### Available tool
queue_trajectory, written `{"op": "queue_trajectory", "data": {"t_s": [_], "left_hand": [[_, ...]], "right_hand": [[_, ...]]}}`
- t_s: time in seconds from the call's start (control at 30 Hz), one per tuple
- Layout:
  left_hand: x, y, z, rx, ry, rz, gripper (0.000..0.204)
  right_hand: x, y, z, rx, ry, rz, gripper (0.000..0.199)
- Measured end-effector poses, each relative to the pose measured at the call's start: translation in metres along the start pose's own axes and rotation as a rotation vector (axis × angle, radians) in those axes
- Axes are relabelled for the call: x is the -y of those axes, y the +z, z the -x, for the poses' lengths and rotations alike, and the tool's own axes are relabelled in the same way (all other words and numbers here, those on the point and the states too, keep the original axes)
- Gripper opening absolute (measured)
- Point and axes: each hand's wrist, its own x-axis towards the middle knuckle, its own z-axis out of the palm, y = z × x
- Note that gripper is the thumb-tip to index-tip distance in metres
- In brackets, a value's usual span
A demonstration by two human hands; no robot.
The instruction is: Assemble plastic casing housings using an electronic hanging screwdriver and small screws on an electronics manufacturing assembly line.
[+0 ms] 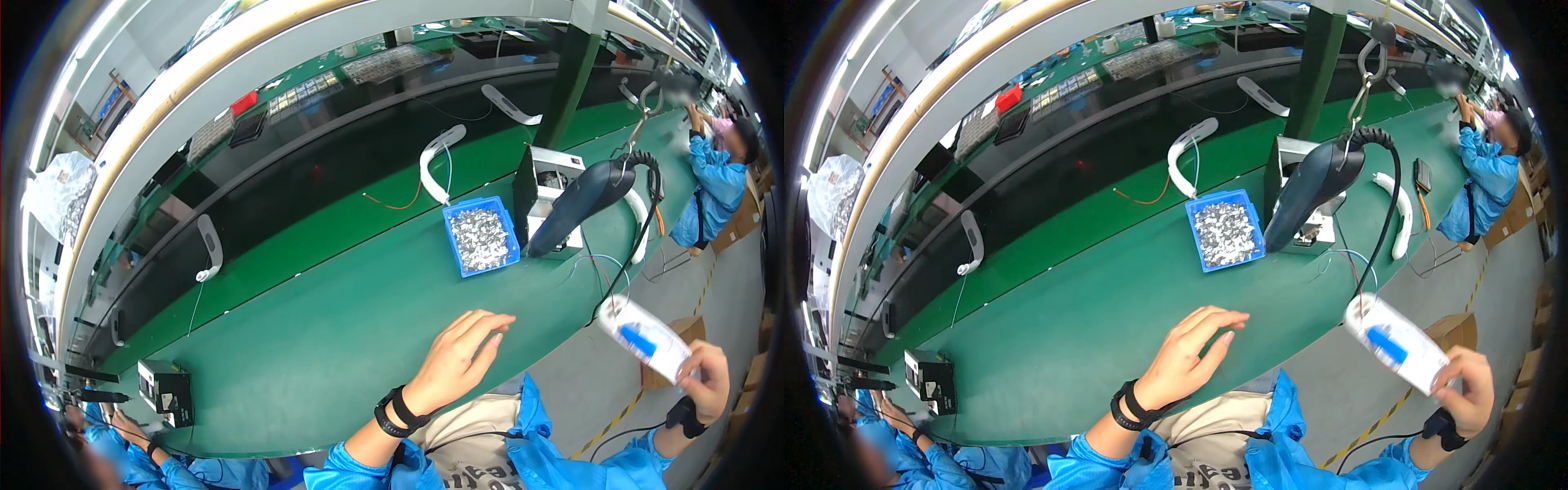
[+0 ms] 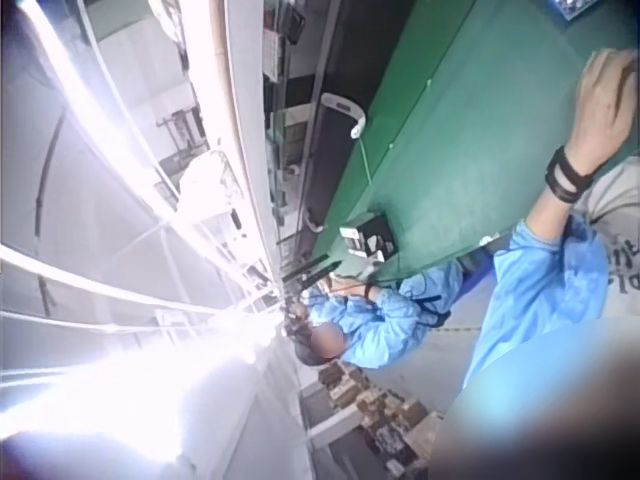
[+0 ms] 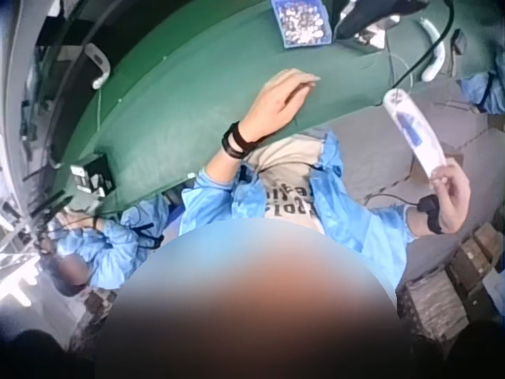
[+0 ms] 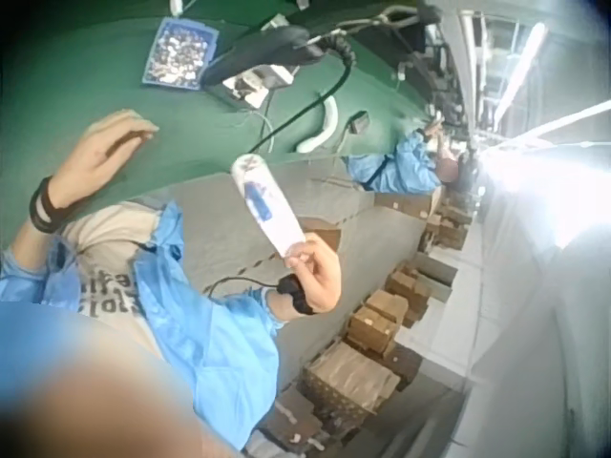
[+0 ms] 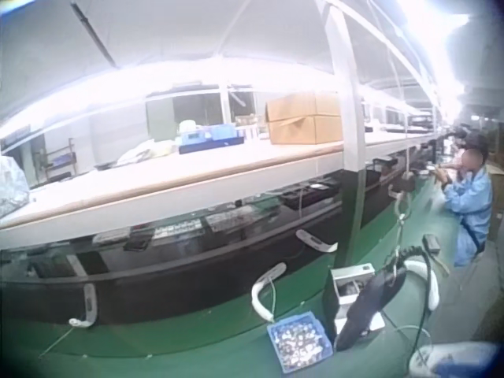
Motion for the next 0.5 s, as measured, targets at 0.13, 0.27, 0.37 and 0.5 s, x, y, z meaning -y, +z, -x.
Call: {"op": "queue_trajectory", "data": {"t_s": [0.13,0.27,0.37,0.5], "left_hand": [[-0.002,0.01,0.003,-0.247,-0.025,0.165,0.048],[0.005,-0.019,0.019,-0.109,-0.056,0.284,0.048],[-0.012,-0.037,0.029,0.133,-0.201,0.403,0.062],[-0.014,-0.04,0.038,0.168,-0.269,0.396,0.085]], "right_hand": [[-0.003,0.023,-0.032,0.541,-0.222,-0.241,0.009],[0.026,0.095,-0.12,0.953,-0.292,-0.246,0.013],[0.057,0.151,-0.166,1.028,-0.439,-0.184,0.018],[0.075,0.208,-0.209,1.029,-0.686,-0.145,0.015]]}}
